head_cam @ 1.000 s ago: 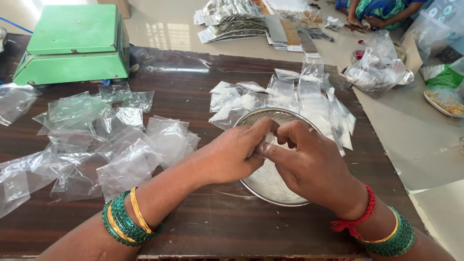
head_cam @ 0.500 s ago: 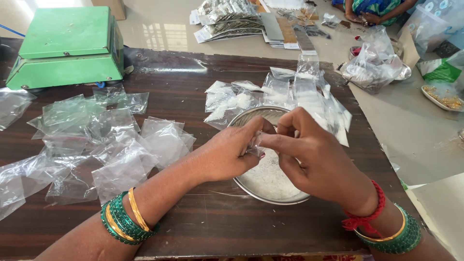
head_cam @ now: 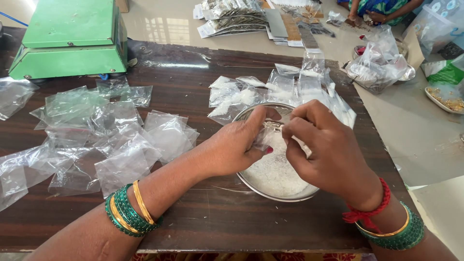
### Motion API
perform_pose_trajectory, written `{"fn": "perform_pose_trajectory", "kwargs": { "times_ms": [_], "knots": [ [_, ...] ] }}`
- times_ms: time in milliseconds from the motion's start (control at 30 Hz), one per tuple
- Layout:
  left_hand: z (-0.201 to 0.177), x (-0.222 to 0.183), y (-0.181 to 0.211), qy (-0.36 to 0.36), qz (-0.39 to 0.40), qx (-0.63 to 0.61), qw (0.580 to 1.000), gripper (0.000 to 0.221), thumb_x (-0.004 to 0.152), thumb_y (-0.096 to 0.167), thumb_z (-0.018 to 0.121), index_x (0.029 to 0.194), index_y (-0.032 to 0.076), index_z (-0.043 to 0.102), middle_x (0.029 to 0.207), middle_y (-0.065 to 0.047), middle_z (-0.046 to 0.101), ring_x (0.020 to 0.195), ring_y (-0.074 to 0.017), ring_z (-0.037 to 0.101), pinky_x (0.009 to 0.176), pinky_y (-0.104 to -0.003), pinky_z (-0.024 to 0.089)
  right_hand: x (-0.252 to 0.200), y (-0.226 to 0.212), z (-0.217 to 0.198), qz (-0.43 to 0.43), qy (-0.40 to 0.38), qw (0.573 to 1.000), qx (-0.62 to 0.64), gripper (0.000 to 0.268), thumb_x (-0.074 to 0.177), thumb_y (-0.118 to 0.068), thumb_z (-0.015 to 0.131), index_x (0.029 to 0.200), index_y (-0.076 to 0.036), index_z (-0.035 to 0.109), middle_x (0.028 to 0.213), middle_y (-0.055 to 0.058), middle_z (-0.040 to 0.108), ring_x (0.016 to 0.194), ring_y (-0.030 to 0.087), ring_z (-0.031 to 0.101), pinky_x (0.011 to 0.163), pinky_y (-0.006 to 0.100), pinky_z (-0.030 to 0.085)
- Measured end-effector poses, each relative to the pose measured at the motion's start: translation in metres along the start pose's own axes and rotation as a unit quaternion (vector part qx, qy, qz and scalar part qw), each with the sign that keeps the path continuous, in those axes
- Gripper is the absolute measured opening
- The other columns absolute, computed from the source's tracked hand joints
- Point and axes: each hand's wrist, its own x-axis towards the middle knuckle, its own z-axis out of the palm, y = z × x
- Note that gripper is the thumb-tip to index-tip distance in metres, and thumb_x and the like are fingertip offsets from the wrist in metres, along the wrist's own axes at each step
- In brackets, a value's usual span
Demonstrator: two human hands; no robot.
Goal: Filling small plastic bags with a white crystalline substance from a metal bowl.
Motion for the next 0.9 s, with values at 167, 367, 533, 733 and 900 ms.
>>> {"fn": "perform_pose_trajectory", "kwargs": {
  "times_ms": [167, 367, 533, 733, 900],
  "knots": [
    [-0.006, 0.003, 0.012, -0.038, -0.108, -0.036, 0.993, 0.065, 0.084, 0.011, 0.069, 0.139, 0.011, 0.035, 0.079, -0.017, 0.068, 0.077, -0.0361, 0.074, 0.070, -0.046, 0.054, -0.003, 0.004, 0.006, -0.006, 0.001, 0.998, 0.068, 0.028, 0.083, 0.006, 0.067, 0.106, -0.009, 0.073, 0.105, 0.009, 0.056, 0.077, 0.020, 0.061, 0.062, 0.032, 0.049],
    [0.003, 0.000, -0.002, -0.042, -0.075, 0.000, 0.996, 0.072, 0.084, 0.011, 0.071, 0.143, 0.010, 0.030, 0.084, -0.017, 0.070, 0.089, -0.0377, 0.073, 0.073, -0.047, 0.053, -0.001, 0.008, 0.018, -0.054, 0.029, 0.998, -0.020, 0.022, 0.086, 0.001, 0.073, 0.105, -0.009, 0.072, 0.107, 0.010, 0.057, 0.084, 0.022, 0.064, 0.067, 0.034, 0.052],
    [0.002, 0.000, -0.005, -0.008, 0.021, -0.039, 0.999, 0.073, 0.087, 0.007, 0.070, 0.147, 0.007, 0.028, 0.109, -0.020, 0.069, 0.102, -0.0399, 0.072, 0.080, -0.046, 0.054, 0.002, 0.013, 0.018, -0.077, 0.043, 0.993, -0.079, 0.014, 0.088, 0.000, 0.072, 0.099, -0.005, 0.065, 0.110, 0.011, 0.056, 0.093, 0.025, 0.066, 0.072, 0.036, 0.054],
    [-0.001, 0.002, -0.001, -0.018, -0.061, -0.075, 0.995, 0.074, 0.088, 0.012, 0.072, 0.147, 0.010, 0.028, 0.102, -0.013, 0.074, 0.088, -0.0263, 0.074, 0.078, -0.038, 0.057, 0.000, 0.031, 0.012, -0.005, -0.016, 0.988, 0.151, 0.010, 0.096, 0.001, 0.062, 0.103, -0.004, 0.059, 0.126, 0.011, 0.050, 0.102, 0.021, 0.061, 0.088, 0.033, 0.053],
    [-0.007, 0.003, 0.003, -0.036, -0.078, -0.099, 0.991, 0.069, 0.090, 0.014, 0.074, 0.145, 0.010, 0.032, 0.112, -0.008, 0.075, 0.084, -0.0193, 0.072, 0.078, -0.035, 0.055, 0.008, 0.034, -0.001, -0.025, -0.020, 0.978, 0.208, 0.010, 0.096, -0.003, 0.065, 0.104, -0.007, 0.064, 0.138, 0.011, 0.043, 0.121, 0.023, 0.048, 0.104, 0.037, 0.046]
  ]
}}
